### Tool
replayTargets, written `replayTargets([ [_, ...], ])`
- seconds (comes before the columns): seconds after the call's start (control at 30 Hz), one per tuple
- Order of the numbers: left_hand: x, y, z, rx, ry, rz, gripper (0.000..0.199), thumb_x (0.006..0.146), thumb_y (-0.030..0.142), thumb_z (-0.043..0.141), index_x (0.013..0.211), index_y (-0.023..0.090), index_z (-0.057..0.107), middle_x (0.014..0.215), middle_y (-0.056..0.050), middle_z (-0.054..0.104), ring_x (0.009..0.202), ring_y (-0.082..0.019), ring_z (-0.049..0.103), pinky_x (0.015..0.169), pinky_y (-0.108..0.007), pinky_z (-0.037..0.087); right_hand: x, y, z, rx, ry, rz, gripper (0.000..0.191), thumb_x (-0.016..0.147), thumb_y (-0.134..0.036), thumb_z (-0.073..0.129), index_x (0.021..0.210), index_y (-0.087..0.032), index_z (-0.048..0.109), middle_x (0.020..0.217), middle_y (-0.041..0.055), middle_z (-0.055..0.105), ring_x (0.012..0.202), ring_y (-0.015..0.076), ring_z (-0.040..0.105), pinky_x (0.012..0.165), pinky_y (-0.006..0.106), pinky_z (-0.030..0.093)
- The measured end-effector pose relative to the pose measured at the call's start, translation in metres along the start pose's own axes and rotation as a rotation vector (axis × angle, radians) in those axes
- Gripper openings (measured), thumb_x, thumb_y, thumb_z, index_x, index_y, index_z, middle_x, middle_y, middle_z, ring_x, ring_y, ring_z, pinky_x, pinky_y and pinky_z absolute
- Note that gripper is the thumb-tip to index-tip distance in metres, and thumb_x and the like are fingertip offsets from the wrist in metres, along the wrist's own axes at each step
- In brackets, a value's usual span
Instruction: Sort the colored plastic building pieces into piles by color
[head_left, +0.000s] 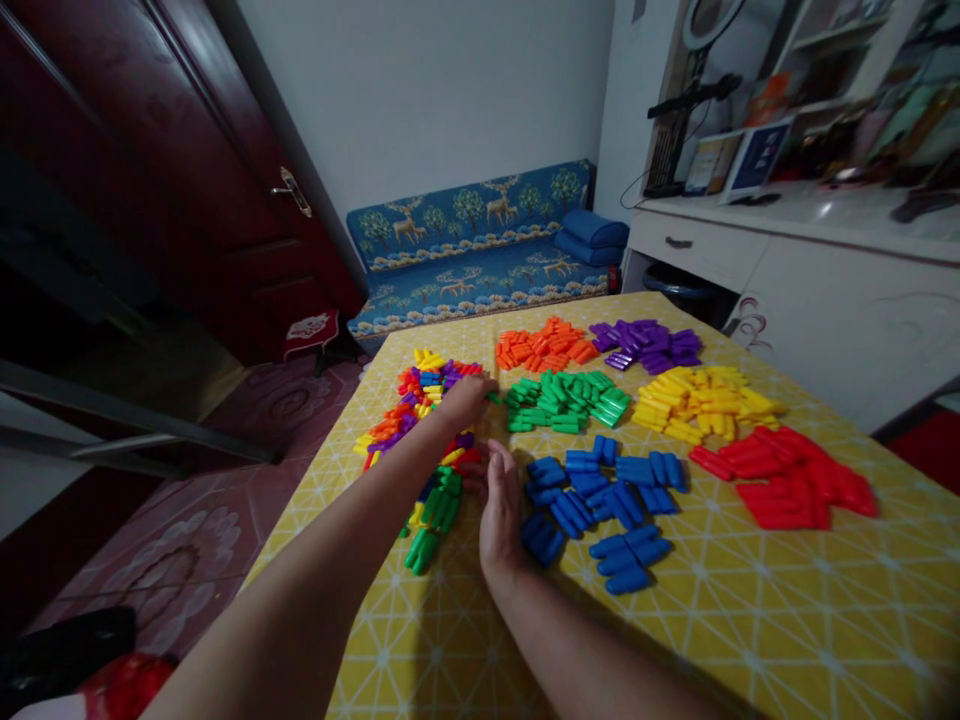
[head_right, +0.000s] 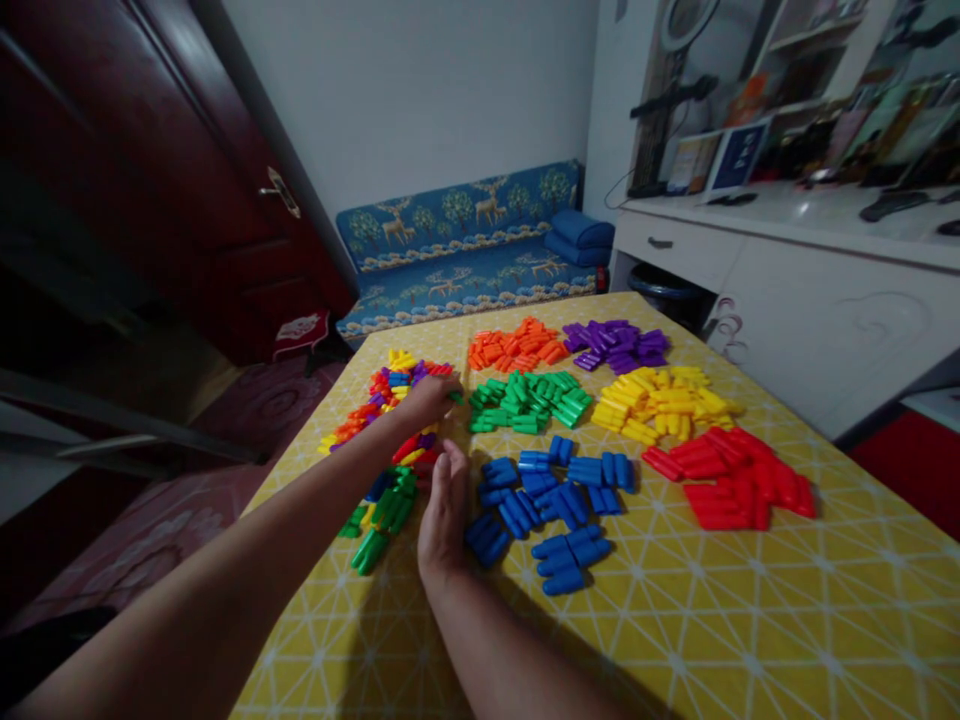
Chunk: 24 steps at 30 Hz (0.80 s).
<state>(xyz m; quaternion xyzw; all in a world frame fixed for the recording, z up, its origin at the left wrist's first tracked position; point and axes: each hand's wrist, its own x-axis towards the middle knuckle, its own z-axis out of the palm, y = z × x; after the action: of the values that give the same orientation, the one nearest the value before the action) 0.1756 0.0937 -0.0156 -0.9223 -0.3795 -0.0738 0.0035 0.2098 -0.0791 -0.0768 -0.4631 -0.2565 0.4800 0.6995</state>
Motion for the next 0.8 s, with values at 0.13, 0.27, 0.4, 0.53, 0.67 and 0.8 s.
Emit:
replayTargets([
  [0.13,0.014,0.013,-0.007,-0.104,0.163,-0.049,0.033,0.081,0.008,0.051,0.107,0.012,0.070,0.092,-0.008,0.073,0.082,-0.016,0.067,0.078,-0.024,0.050,-0.001,-0.002,0.001,-0.007,0.014,-0.017,0.057,0.089,-0.065,0.041,0.125,-0.022,0.053,0.120,0.0095,0.063,0.097,0.0222,0.064,0.082,0.036,0.052],
  [0.27,0.033,0.039,-0.008,-0.317,0.196,-0.019,0.028,0.076,0.012,0.060,0.101,0.012,0.073,0.079,-0.005,0.073,0.069,-0.014,0.065,0.069,-0.021,0.049,0.000,0.000,0.001,0.052,-0.008,-0.018,0.054,0.089,-0.065,0.043,0.119,-0.022,0.056,0.113,0.0074,0.066,0.089,0.0197,0.065,0.075,0.034,0.053],
  [0.4,0.045,0.056,-0.004,-0.309,0.098,0.009,0.035,0.072,0.007,0.061,0.104,0.014,0.073,0.086,-0.007,0.075,0.079,-0.018,0.067,0.075,-0.026,0.052,0.003,0.004,0.002,0.086,0.016,-0.018,0.058,0.086,-0.067,0.045,0.122,-0.022,0.055,0.116,0.0074,0.063,0.094,0.0199,0.064,0.074,0.034,0.054],
  [0.53,0.043,0.058,-0.010,-0.403,0.086,-0.034,0.059,0.068,-0.001,0.058,0.126,0.012,0.063,0.109,-0.012,0.072,0.083,-0.018,0.070,0.075,-0.026,0.054,0.004,0.003,0.002,0.080,0.026,-0.019,0.058,0.086,-0.066,0.046,0.122,-0.021,0.055,0.118,0.0088,0.062,0.091,0.0198,0.064,0.071,0.033,0.055],
  [0.67,0.015,0.046,-0.027,-0.544,0.176,-0.110,0.048,0.073,0.003,0.057,0.118,0.014,0.067,0.111,-0.011,0.072,0.082,-0.016,0.070,0.076,-0.026,0.055,0.004,0.001,0.000,0.091,0.025,-0.007,0.053,0.088,-0.064,0.044,0.117,-0.022,0.056,0.117,0.0084,0.063,0.086,0.0195,0.065,0.070,0.034,0.055],
  [0.8,-0.044,0.025,-0.037,-0.622,0.273,-0.219,0.029,0.079,0.016,0.058,0.104,0.012,0.072,0.094,-0.009,0.076,0.085,-0.020,0.071,0.078,-0.030,0.055,0.003,0.004,-0.002,0.075,0.017,-0.020,0.051,0.090,-0.063,0.042,0.116,-0.022,0.056,0.116,0.0083,0.064,0.091,0.0207,0.065,0.075,0.035,0.054],
])
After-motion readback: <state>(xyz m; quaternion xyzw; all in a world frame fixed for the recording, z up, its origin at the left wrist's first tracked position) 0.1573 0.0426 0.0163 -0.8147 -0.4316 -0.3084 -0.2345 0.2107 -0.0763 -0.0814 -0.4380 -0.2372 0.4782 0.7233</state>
